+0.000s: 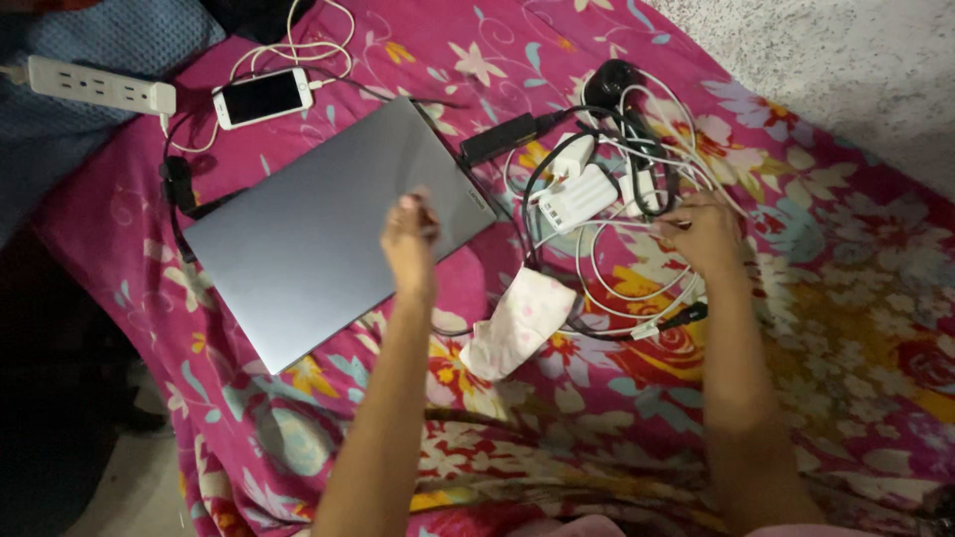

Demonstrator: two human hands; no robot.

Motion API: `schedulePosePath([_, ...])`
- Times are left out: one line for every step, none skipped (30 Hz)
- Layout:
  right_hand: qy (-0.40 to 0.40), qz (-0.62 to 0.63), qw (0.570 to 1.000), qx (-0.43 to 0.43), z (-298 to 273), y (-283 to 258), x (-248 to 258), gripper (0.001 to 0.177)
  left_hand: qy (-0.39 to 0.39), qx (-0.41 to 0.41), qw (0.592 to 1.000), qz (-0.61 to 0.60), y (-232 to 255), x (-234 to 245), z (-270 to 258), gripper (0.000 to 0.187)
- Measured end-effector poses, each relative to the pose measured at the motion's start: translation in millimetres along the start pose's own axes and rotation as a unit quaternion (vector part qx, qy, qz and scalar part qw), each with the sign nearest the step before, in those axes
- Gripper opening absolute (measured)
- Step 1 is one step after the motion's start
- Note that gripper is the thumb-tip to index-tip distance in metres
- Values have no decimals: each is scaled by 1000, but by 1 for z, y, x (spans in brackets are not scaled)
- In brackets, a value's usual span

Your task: The person wipes a smartphone and a laptop with a white cloth, then connects both devices to chargers. The smartphone is cleaned first, followed by the laptop lid and screen. Both devices are then plugged into a power strip.

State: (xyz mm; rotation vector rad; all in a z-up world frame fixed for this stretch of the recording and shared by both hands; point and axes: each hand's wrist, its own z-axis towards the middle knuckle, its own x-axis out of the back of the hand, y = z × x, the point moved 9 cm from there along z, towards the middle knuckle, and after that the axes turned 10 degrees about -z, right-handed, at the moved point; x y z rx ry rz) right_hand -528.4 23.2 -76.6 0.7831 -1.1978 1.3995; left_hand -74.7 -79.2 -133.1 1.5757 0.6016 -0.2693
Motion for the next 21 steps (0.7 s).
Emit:
schedulePosePath([0, 29, 1000, 10, 0, 0, -1, 26, 12, 16, 1000, 11, 2, 4, 8, 33])
schedulePosePath([-1, 59, 998, 19, -3, -3, -4, 28, 25, 33, 999, 24, 3, 9, 13, 35])
schedulePosePath([-2, 88, 996, 29, -6, -6, -4, 33, 38, 51, 997, 36, 2, 13, 18, 39])
schedulePosePath([-36, 159, 987, -11, -12, -2, -11, 32, 8, 12, 999, 31, 6, 6, 22, 39])
schedulePosePath([-69, 230, 970, -50, -18, -2, -19, 32, -22, -27, 999, 25, 7, -3, 23, 39])
schedulePosePath([-101, 297, 945, -91, -27, 0, -25, 33, -54, -62, 996, 19, 5, -12, 20, 41])
schedulePosePath([-108, 333, 931, -99, -34, 0, -23, 33, -66, -65, 995, 37, -2, -15, 16, 42])
schedulePosePath([-115, 368, 916, -108, -40, 0, -22, 34, -79, -67, 993, 54, -11, -19, 9, 45])
schedulePosePath([-121, 403, 900, -116, -48, 0, -19, 35, -92, -69, 991, 72, -19, -23, 2, 48])
schedulePosePath([-109, 330, 927, -139, -56, 10, -9, 35, -104, -93, 975, 174, -22, -28, -6, 46])
schedulePosePath([-98, 255, 948, -161, -68, 22, 6, 35, -116, -116, 948, 273, -24, -33, -15, 45])
schedulePosePath([-88, 179, 963, -181, -79, 31, 18, 35, -126, -141, 910, 370, -26, -37, -23, 44])
schedulePosePath([-50, 108, 973, -198, -87, 38, 31, 29, -138, -115, 909, 376, -33, -37, -27, 41])
schedulePosePath([-11, 37, 976, -212, -93, 44, 46, 25, -149, -90, 908, 382, -39, -37, -30, 40])
schedulePosePath([28, -35, 973, -225, -101, 47, 59, 23, -159, -66, 905, 388, -45, -38, -31, 40])
schedulePosePath([-4, -2, 959, -285, -114, 56, 53, 31, -141, -63, 923, 353, -44, -34, -30, 39])
schedulePosePath([-37, 30, 938, -343, -132, 62, 46, 41, -123, -59, 939, 317, -43, -30, -27, 38])
schedulePosePath([-69, 64, 913, -398, -150, 66, 37, 53, -104, -56, 953, 281, -44, -26, -25, 37])
schedulePosePath([-93, 9, 915, -393, -155, 63, 32, 53, -81, -31, 978, 192, -47, -19, -22, 37])
schedulePosePath([-117, -44, 914, -386, -156, 58, 22, 54, -55, -8, 993, 102, -48, -9, -17, 36])
schedulePosePath([-140, -96, 911, -376, -158, 53, 12, 55, -30, 15, 999, 11, -50, -1, -15, 36])
